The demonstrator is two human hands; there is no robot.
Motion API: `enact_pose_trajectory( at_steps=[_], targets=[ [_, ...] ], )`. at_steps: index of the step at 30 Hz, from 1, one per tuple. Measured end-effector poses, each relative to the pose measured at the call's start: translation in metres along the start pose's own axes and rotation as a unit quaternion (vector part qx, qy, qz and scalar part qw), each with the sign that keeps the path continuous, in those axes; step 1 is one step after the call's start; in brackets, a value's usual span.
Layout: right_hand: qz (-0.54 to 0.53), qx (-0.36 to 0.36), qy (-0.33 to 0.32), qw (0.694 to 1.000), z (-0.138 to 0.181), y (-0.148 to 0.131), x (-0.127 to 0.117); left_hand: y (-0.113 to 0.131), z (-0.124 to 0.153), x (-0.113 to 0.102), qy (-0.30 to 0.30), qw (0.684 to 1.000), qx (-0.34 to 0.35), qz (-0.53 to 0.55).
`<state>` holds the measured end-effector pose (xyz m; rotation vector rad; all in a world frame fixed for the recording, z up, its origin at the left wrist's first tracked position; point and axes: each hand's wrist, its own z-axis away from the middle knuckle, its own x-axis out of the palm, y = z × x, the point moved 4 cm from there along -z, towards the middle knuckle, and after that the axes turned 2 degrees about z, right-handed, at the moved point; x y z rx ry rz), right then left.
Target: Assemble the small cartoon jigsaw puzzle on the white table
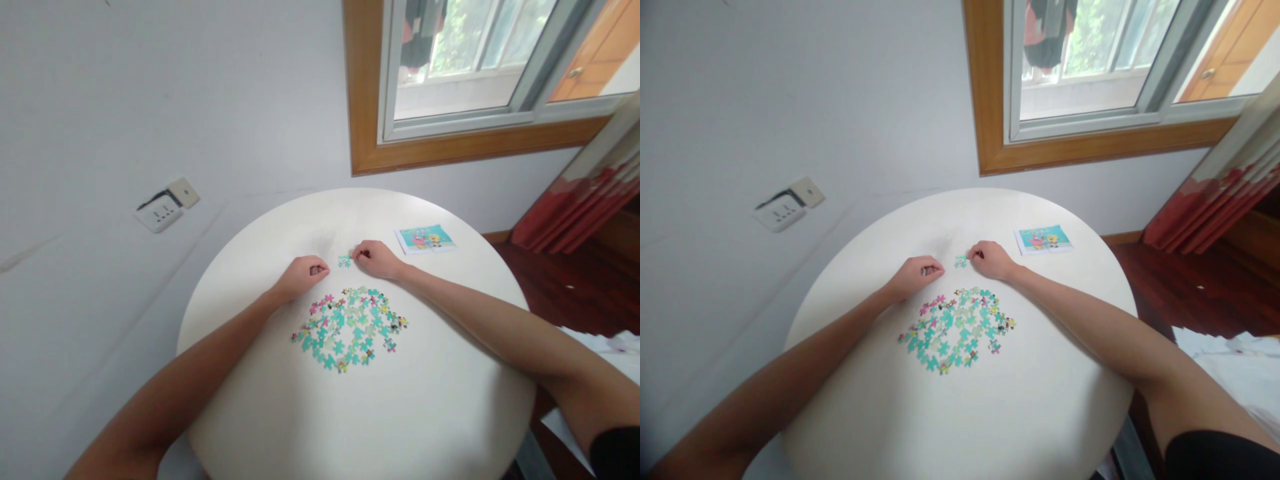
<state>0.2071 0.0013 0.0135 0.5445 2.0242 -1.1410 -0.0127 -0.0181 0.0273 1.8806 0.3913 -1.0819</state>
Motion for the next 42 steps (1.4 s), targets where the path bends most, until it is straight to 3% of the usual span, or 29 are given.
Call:
enact_pose_trajectory(
  at_steps=[42],
  targets=[
    [-0.028,-0.009,0.001,1.0,0.0,0.0044,0.0036,-0.001,0.0005,0.0003,-0.015,1.0,-0.008,0.011]
  ],
)
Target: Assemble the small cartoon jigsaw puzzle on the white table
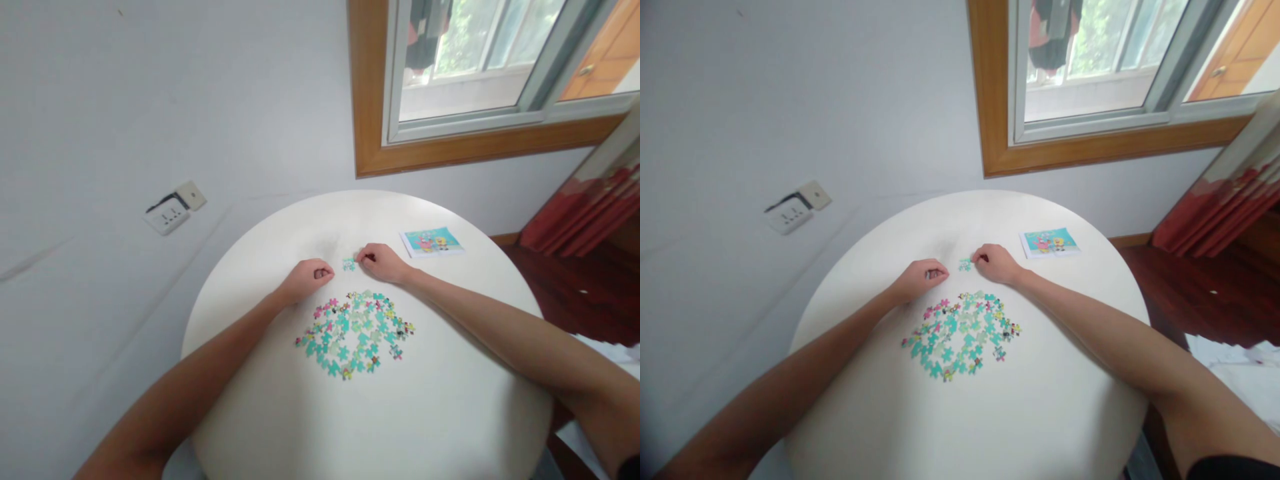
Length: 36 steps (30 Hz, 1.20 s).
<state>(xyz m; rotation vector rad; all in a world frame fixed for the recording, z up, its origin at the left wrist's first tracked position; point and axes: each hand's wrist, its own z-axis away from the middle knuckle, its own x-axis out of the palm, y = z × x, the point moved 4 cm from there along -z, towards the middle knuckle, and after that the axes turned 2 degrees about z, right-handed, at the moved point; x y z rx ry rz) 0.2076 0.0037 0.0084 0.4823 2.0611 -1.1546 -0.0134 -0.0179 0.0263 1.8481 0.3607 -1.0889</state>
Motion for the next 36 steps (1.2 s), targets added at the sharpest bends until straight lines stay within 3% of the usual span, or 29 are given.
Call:
enact_pose_trajectory(
  at_steps=[36],
  targets=[
    [0.0,0.0,-0.004,1.0,0.0007,0.0015,-0.0002,0.0018,0.0047,-0.001,-0.078,0.996,0.045,-0.004]
  ],
)
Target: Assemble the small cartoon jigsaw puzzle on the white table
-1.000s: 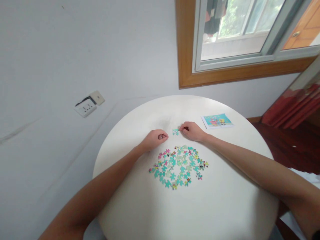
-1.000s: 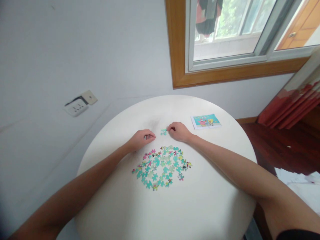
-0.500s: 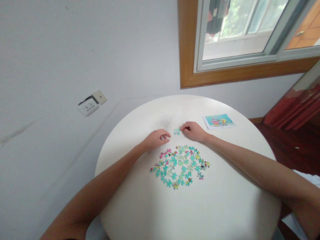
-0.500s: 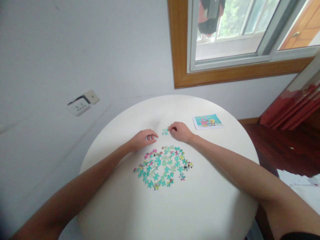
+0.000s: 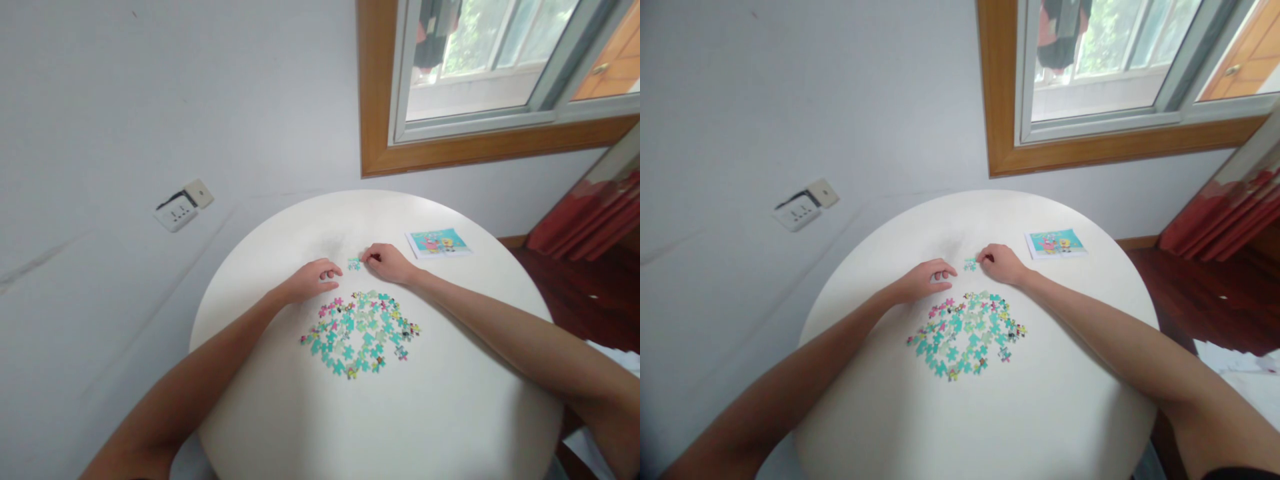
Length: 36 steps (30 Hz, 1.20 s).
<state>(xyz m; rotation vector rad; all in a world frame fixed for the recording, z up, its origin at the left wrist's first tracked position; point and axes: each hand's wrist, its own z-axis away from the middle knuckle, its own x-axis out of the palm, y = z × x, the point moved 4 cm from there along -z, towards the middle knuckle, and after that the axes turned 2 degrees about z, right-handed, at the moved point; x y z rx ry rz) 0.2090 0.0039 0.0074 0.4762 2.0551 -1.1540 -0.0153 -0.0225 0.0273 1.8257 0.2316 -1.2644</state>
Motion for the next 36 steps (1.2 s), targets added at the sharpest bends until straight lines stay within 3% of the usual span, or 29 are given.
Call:
enact_pose_trajectory(
  at_steps=[36],
  targets=[
    [0.003,0.0,-0.003,1.0,0.0006,-0.0025,-0.0021,0.0019,-0.0022,0.0021,0.022,1.0,0.013,-0.002]
  ],
)
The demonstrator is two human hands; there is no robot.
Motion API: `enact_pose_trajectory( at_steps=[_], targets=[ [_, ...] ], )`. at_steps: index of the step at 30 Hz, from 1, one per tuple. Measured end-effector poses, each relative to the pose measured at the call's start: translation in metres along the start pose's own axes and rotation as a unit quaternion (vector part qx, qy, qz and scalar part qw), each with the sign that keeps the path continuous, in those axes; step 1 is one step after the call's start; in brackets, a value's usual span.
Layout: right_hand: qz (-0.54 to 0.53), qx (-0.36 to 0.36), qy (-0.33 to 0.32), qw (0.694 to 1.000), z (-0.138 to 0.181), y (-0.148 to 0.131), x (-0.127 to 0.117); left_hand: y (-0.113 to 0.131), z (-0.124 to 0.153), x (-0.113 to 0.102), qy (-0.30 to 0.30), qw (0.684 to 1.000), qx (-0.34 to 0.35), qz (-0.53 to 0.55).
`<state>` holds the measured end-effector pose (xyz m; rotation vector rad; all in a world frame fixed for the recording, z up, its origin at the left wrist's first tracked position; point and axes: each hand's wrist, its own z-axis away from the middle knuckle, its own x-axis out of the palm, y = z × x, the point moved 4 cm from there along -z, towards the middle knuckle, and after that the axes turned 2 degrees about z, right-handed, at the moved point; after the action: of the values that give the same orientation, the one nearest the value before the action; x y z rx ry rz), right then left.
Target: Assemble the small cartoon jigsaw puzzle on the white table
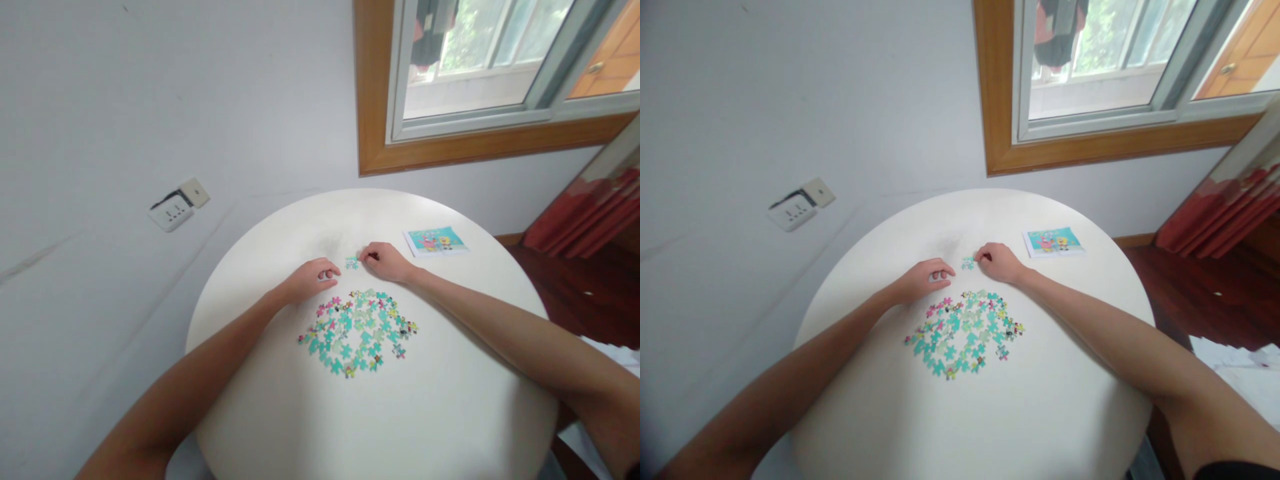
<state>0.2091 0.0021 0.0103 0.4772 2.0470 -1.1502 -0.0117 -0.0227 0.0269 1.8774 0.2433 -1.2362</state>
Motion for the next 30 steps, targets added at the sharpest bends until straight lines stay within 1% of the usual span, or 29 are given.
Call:
enact_pose_trajectory(
  at_steps=[24,30],
  targets=[
    [0.004,0.003,0.005,1.0,0.0003,-0.0007,-0.0006,0.0016,0.0001,-0.0005,0.0,1.0,0.001,0.003],
    [0.002,-0.005,0.009,1.0,0.0001,0.0008,0.0006,0.0017,0.0,-0.0009,-0.002,1.0,-0.001,0.005]
  ],
)
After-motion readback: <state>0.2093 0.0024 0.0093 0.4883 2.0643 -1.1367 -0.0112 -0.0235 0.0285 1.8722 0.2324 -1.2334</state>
